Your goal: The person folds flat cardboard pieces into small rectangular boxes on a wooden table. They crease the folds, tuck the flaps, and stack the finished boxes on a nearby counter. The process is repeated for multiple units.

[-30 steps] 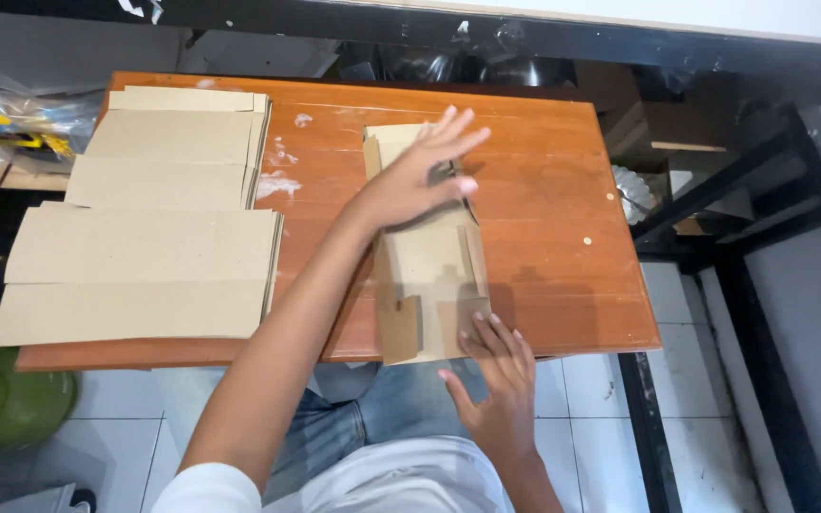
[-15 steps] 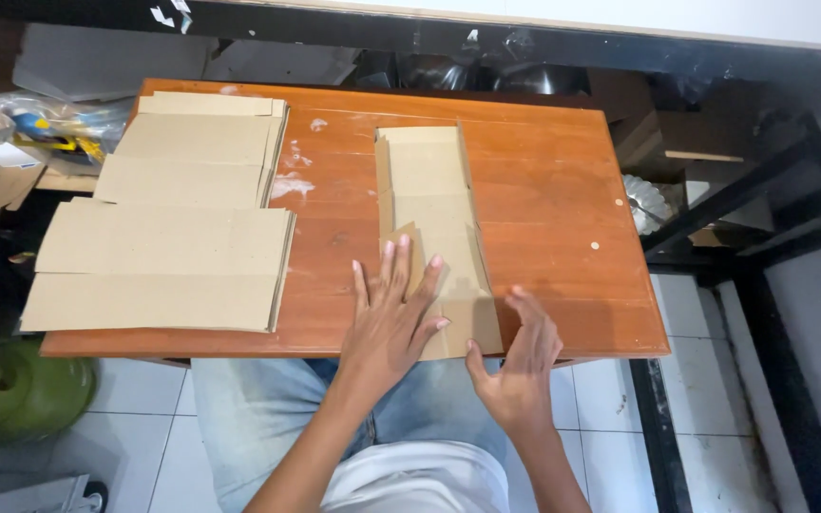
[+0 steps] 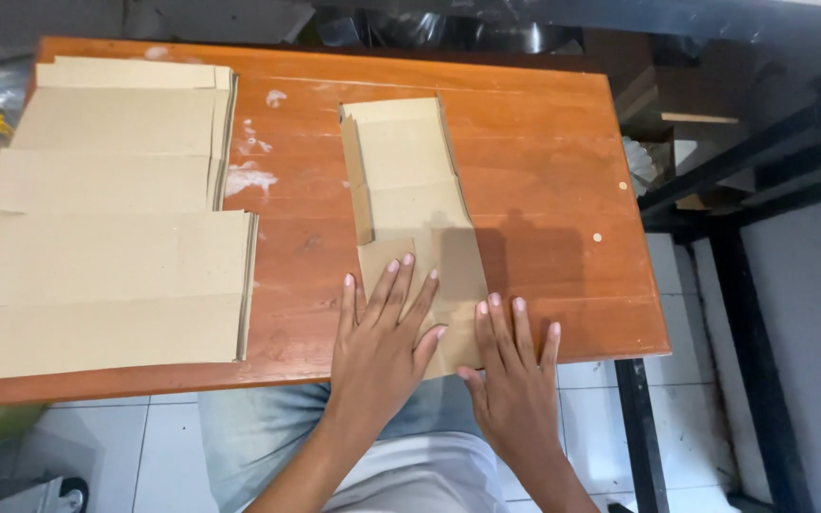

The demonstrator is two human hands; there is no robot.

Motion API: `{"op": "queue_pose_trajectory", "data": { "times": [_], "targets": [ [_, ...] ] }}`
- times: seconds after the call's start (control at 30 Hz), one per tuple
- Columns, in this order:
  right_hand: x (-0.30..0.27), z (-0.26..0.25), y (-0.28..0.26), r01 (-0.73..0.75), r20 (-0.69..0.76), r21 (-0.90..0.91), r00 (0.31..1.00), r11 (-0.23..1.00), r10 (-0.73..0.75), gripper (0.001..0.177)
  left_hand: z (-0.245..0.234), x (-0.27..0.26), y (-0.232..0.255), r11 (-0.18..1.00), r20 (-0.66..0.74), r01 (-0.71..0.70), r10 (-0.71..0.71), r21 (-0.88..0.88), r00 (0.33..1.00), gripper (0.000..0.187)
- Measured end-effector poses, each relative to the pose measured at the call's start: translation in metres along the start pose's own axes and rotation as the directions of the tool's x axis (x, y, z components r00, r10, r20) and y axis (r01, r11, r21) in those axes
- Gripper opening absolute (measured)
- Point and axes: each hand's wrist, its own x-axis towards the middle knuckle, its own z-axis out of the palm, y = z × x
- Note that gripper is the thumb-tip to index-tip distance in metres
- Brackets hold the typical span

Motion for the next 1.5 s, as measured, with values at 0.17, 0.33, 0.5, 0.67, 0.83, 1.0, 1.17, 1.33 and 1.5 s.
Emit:
{"op": "queue_pose_trajectory", "data": {
  "times": [0.17, 0.33, 0.5, 0.67, 0.83, 1.0, 1.17, 1.33, 1.5],
  "targets": [
    [-0.025, -0.014, 0.002, 0.018, 0.04, -0.041, 0.999, 0.999, -0.016, 0.077, -0.003, 0.001, -0.001, 1.0, -0.006, 0.027, -0.027, 0.016, 1.0, 0.064],
    [-0.054, -0.016, 0.021, -0.003, 0.045, -0.023, 0.999, 1.0, 0.004, 0.081, -0.006, 0.002, -0.005, 0.998, 0.009, -0.012, 0.013, -0.06, 1.0, 0.063],
    [-0.034, -0.032, 0.028, 0.007, -0.228, 0.57, 0.962, 0.821, 0.15, 0.051, -0.019, 0.001, -0.026, 0.818, 0.19, 0.067, 0.052, -0.571, 0.98, 0.075],
    [0.007, -0.037, 0.051, -0.009, -0.08, 0.724, 0.992, 0.69, 0.096, 0.12, -0.037, -0.001, -0.059, 0.702, 0.253, 0.156, 0.035, -0.695, 0.967, 0.102],
    [0.048, -0.042, 0.076, -0.096, 0.335, 0.685, 0.922, 0.722, -0.195, 0.156, -0.044, 0.003, -0.076, 0.89, 0.132, -0.222, 0.295, -0.398, 0.946, 0.117],
    [0.074, -0.048, 0.078, 0.0, 0.327, 0.734, 0.876, 0.679, -0.354, 0.132, -0.041, 0.009, -0.067, 0.824, 0.032, -0.333, 0.39, -0.458, 0.92, 0.057],
    [0.09, -0.067, 0.057, -0.179, 0.415, 0.731, 0.883, 0.659, -0.221, 0.095, -0.035, 0.006, -0.066, 0.797, -0.02, -0.226, 0.259, -0.56, 0.966, 0.05],
    [0.088, -0.053, 0.05, -0.14, 0.202, 0.666, 0.979, 0.733, 0.003, 0.078, -0.034, 0.006, -0.058, 0.71, 0.217, 0.149, 0.006, -0.688, 0.976, 0.07],
    [0.12, -0.064, 0.037, -0.382, 0.307, 0.561, 0.92, 0.735, 0.244, 0.044, -0.045, 0.019, -0.058, 0.571, 0.248, 0.264, -0.106, -0.777, 0.963, 0.048]
  ]
}}
